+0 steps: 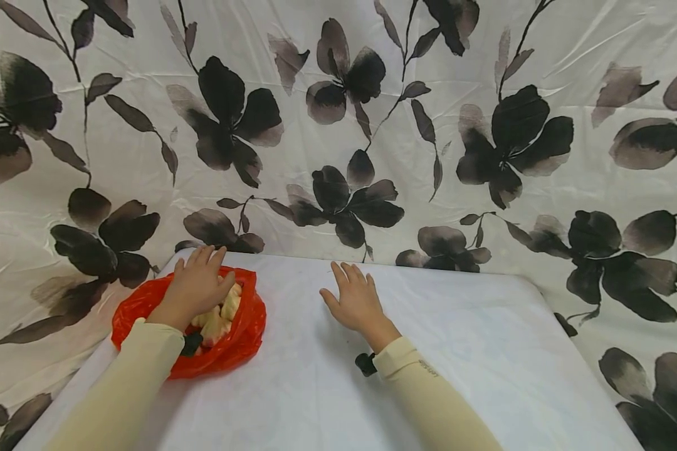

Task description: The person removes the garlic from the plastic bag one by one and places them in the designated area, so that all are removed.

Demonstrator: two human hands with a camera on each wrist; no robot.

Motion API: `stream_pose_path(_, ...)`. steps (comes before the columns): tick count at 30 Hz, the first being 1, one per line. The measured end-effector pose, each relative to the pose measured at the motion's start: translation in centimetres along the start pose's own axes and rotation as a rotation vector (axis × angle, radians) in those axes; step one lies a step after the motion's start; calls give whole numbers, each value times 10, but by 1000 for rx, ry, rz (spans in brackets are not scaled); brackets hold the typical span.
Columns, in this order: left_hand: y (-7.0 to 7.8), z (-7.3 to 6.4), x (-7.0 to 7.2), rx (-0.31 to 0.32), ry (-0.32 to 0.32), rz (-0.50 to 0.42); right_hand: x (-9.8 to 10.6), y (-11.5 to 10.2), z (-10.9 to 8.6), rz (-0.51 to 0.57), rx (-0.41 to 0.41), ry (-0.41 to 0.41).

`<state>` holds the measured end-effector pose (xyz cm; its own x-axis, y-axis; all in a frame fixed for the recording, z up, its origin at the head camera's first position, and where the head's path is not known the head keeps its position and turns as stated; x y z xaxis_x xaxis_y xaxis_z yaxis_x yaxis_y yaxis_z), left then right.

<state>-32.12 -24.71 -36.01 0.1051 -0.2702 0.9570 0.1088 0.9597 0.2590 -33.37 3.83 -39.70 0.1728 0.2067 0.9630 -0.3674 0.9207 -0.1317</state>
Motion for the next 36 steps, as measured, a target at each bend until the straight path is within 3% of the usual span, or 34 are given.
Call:
stream_pose_path(10, -22, -10, 10, 9, 32, 26, -10, -25, 7, 85, 11, -44)
stream_pose_path(21, -60, -15, 9, 87, -10, -7, -18, -55, 9, 98, 57, -35)
stream_pose_path(31, -84, -18, 10, 86, -30, -13, -30, -82, 8, 129, 70, -69)
stream_pose_path(36, -93, -19, 8, 97, -76, -20, -35, -92, 9, 111, 72, -90)
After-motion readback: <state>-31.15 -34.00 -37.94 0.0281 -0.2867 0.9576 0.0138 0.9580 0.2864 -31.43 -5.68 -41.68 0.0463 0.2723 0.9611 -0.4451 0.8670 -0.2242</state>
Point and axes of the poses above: each hand's wrist, its own z-axis towards the middle knuckle, its own x-axis out of the back of the hand, y = z × x, the point moved 6 cm from there along z, towards the middle knuckle, and after that the axes turned 7 degrees about -z, right-handed, at the moved point
